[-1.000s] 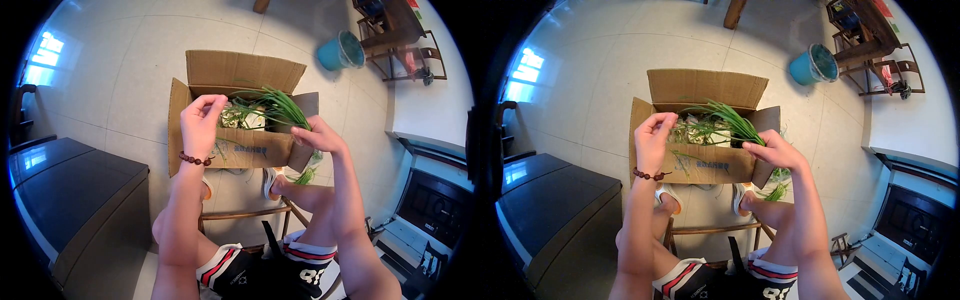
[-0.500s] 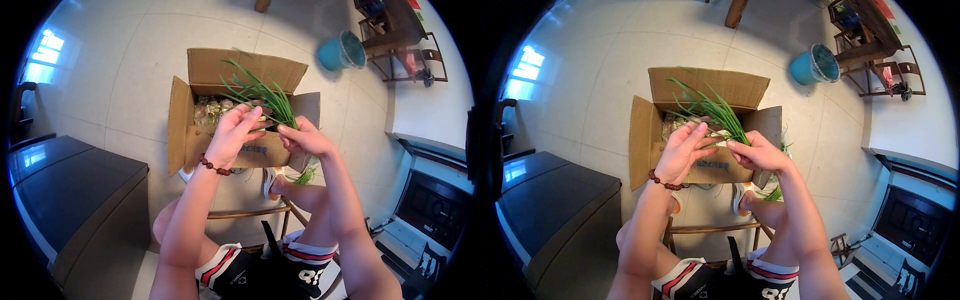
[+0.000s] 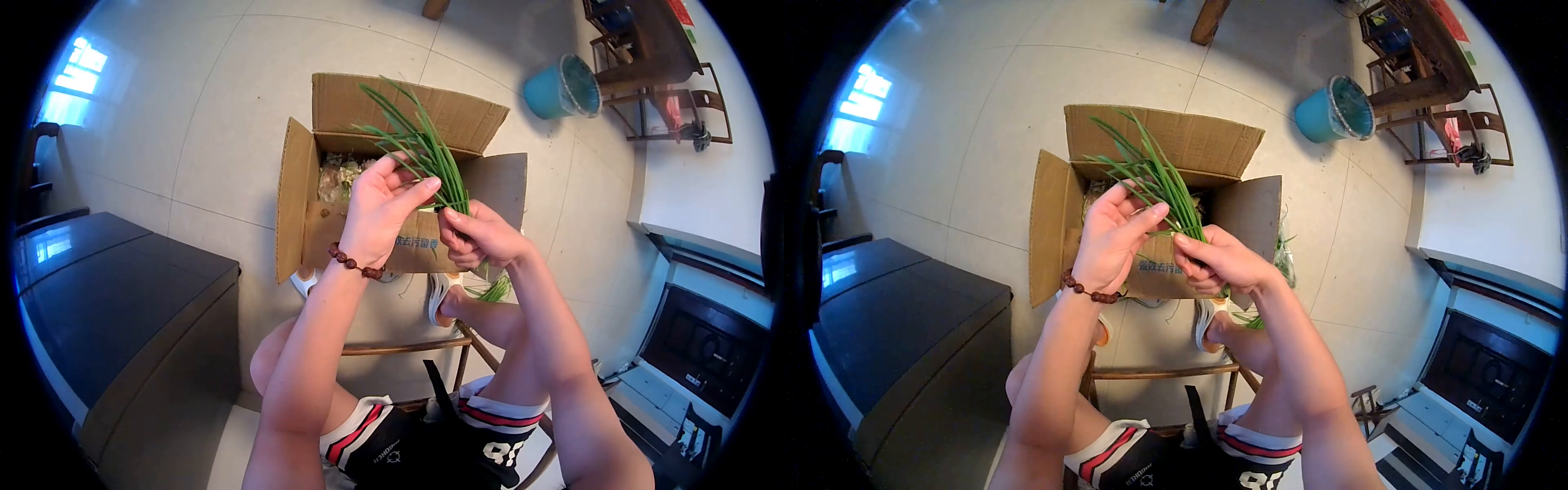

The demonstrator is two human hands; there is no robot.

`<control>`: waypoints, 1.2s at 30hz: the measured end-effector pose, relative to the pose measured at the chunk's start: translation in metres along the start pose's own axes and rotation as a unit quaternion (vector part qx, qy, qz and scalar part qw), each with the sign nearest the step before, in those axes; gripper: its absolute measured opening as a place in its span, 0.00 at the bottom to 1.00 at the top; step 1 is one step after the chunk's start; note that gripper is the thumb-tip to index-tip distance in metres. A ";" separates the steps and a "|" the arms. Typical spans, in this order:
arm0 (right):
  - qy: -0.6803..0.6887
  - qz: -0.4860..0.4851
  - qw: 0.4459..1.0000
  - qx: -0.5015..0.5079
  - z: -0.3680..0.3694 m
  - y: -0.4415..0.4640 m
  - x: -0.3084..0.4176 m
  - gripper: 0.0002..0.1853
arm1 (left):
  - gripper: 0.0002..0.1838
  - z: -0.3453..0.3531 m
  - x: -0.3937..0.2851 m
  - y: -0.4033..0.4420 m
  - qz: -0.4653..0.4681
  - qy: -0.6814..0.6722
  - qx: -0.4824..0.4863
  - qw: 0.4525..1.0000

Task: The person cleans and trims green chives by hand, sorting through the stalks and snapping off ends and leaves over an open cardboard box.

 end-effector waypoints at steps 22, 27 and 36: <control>0.072 -0.025 0.997 0.028 0.009 -0.003 0.004 0.28 | 0.14 0.002 -0.001 0.002 0.030 0.002 -0.017 0.999; 0.073 -0.027 0.996 0.034 0.010 -0.003 0.005 0.28 | 0.14 0.000 0.001 0.003 0.042 -0.003 -0.012 0.999; 0.079 -0.033 0.996 0.033 0.011 -0.004 0.008 0.30 | 0.11 0.000 -0.011 0.003 0.055 0.000 -0.021 0.998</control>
Point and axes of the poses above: each hand's wrist, its own y-axis towards the middle knuckle, its own z-axis out of the palm, x = y × z, the point moved 8 cm from there along y, towards the middle knuckle, and after that the axes turned 1 degree about -x, right-handed, at the moved point
